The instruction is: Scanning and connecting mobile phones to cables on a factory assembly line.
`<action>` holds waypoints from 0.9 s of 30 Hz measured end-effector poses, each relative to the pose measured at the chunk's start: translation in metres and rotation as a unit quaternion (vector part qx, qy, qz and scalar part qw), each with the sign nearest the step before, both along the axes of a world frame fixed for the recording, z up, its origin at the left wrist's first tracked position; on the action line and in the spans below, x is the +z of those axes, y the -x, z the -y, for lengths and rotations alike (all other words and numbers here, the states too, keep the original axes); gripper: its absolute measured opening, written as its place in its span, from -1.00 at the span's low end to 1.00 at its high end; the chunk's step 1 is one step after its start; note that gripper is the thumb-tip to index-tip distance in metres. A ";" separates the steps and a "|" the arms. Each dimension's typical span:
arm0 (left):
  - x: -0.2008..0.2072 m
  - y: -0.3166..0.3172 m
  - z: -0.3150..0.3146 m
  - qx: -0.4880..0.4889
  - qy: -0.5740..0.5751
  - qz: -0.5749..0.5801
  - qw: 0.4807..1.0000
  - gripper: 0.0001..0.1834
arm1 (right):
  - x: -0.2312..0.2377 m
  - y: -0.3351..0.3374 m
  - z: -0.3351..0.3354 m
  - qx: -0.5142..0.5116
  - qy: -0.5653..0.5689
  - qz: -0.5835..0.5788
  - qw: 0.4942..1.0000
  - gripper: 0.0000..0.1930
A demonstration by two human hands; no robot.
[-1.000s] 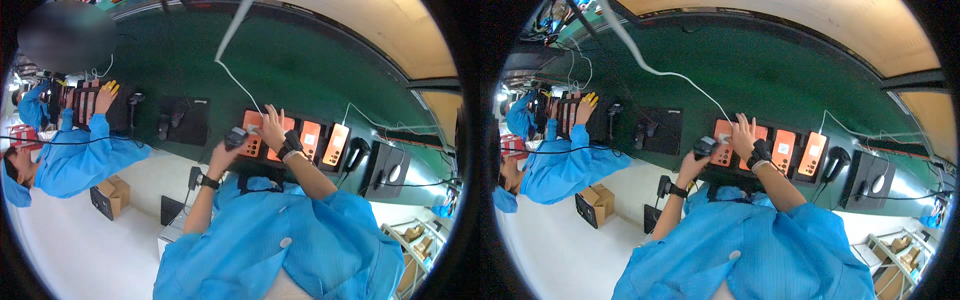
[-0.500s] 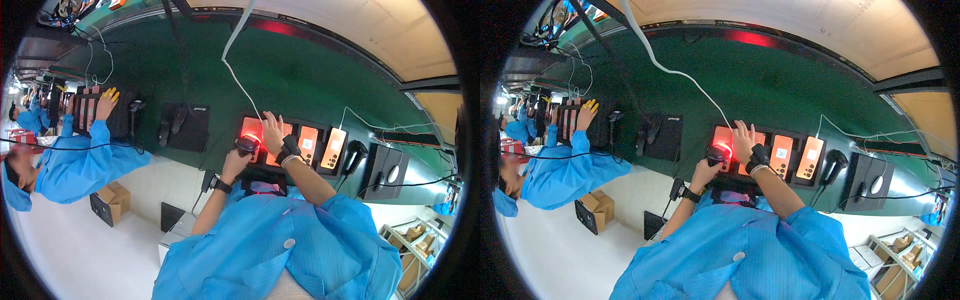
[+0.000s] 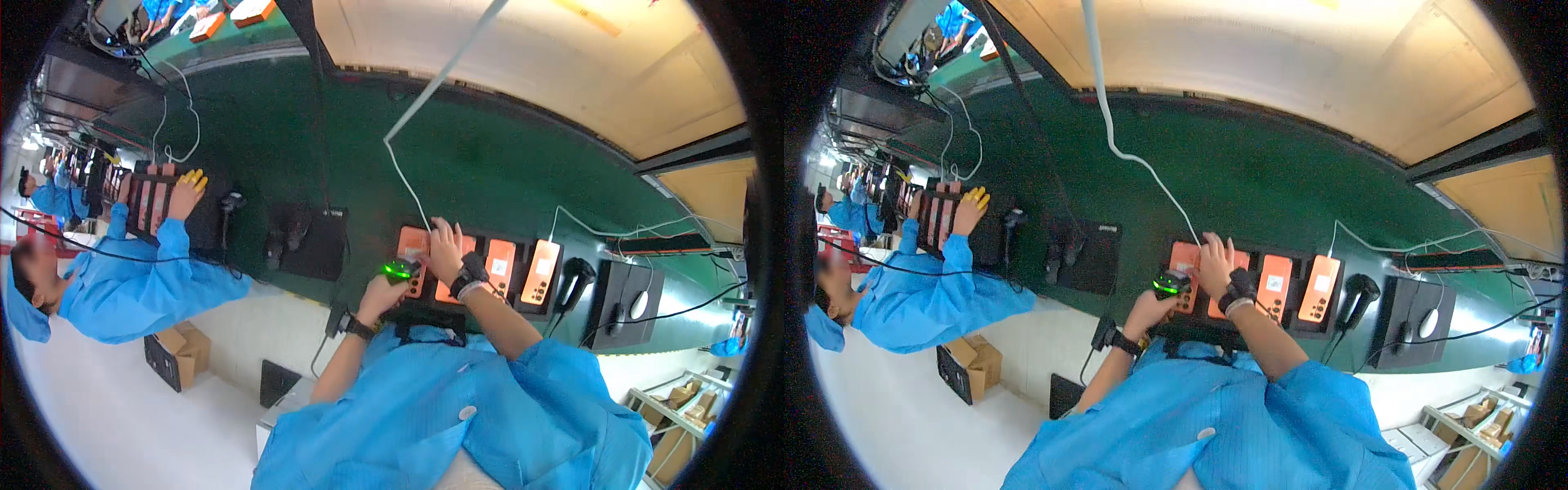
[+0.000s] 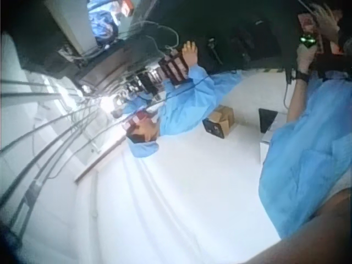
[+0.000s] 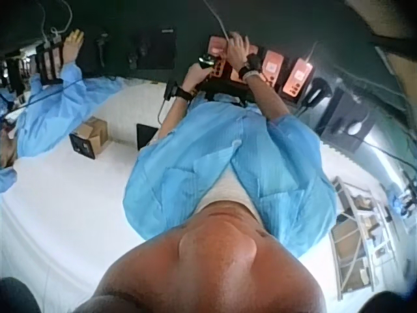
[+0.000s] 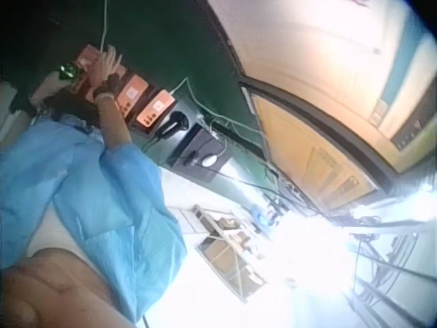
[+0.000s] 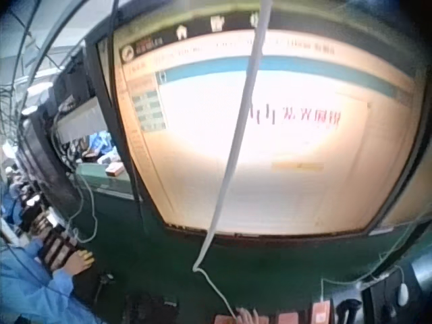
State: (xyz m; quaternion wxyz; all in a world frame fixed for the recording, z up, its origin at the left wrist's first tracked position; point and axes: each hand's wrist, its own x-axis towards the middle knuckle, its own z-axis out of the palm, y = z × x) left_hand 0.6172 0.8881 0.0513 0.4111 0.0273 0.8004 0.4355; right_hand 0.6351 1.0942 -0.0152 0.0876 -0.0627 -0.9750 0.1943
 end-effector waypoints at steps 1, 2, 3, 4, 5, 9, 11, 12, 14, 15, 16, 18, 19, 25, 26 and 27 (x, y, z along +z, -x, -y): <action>0.000 -0.001 -0.001 0.009 0.002 0.011 1.000 -0.61 | 0.000 -0.001 0.000 -0.002 0.032 0.015 0.999 -0.58; 0.001 -0.003 -0.001 0.007 0.013 -0.003 1.000 -0.60 | 0.000 0.001 0.000 -0.005 0.011 0.040 0.999 -0.37; 0.002 -0.003 -0.001 0.010 0.015 0.003 1.000 -0.59 | 0.001 0.000 0.000 -0.005 0.011 0.054 0.998 -0.37; 0.003 -0.003 -0.001 0.008 0.030 -0.035 0.999 -0.59 | 0.001 0.000 0.002 0.000 -0.015 -0.005 1.000 -0.36; 0.004 0.000 -0.001 0.009 0.042 -0.064 0.997 -0.59 | 0.002 -0.001 0.004 -0.008 -0.035 0.007 0.999 -0.35; -0.004 0.022 0.003 0.104 0.135 -0.170 0.971 -0.40 | 0.002 -0.019 0.025 -0.041 0.079 -0.097 0.991 -0.40; -0.017 0.038 0.003 0.139 0.128 -0.188 0.964 -0.41 | -0.003 -0.036 0.041 -0.067 0.239 0.011 0.969 -0.52; -0.026 0.040 0.004 0.156 0.130 -0.194 0.960 -0.41 | -0.006 -0.043 0.049 -0.081 0.245 0.050 0.965 -0.54; -0.045 0.048 0.000 0.166 0.105 -0.237 0.951 -0.43 | -0.014 -0.053 0.063 -0.085 0.278 0.096 0.952 -0.56; -0.055 0.052 -0.003 0.167 0.093 -0.258 0.947 -0.44 | -0.018 -0.055 0.068 -0.078 0.302 0.107 0.944 -0.56; -0.064 0.052 -0.007 0.183 0.094 -0.283 0.937 -0.41 | -0.022 -0.055 0.073 -0.112 0.319 0.120 0.934 -0.55; -0.078 0.051 -0.011 0.195 0.114 -0.287 0.931 -0.40 | -0.030 -0.050 0.077 -0.090 0.371 0.137 0.914 -0.49; -0.083 0.049 -0.012 0.193 0.136 -0.262 0.936 -0.40 | -0.032 -0.047 0.076 -0.100 0.315 0.133 0.934 -0.50; -0.079 0.047 -0.005 0.211 0.076 -0.234 0.946 -0.38 | -0.025 -0.037 0.052 -0.227 0.349 0.178 0.892 -0.55; -0.073 0.050 -0.002 0.204 0.057 -0.221 0.952 -0.36 | -0.019 -0.037 0.049 -0.209 0.344 0.167 0.900 -0.56; -0.067 0.051 -0.002 0.211 0.060 -0.246 0.944 -0.36 | -0.012 -0.035 0.045 -0.200 0.333 0.157 0.908 -0.56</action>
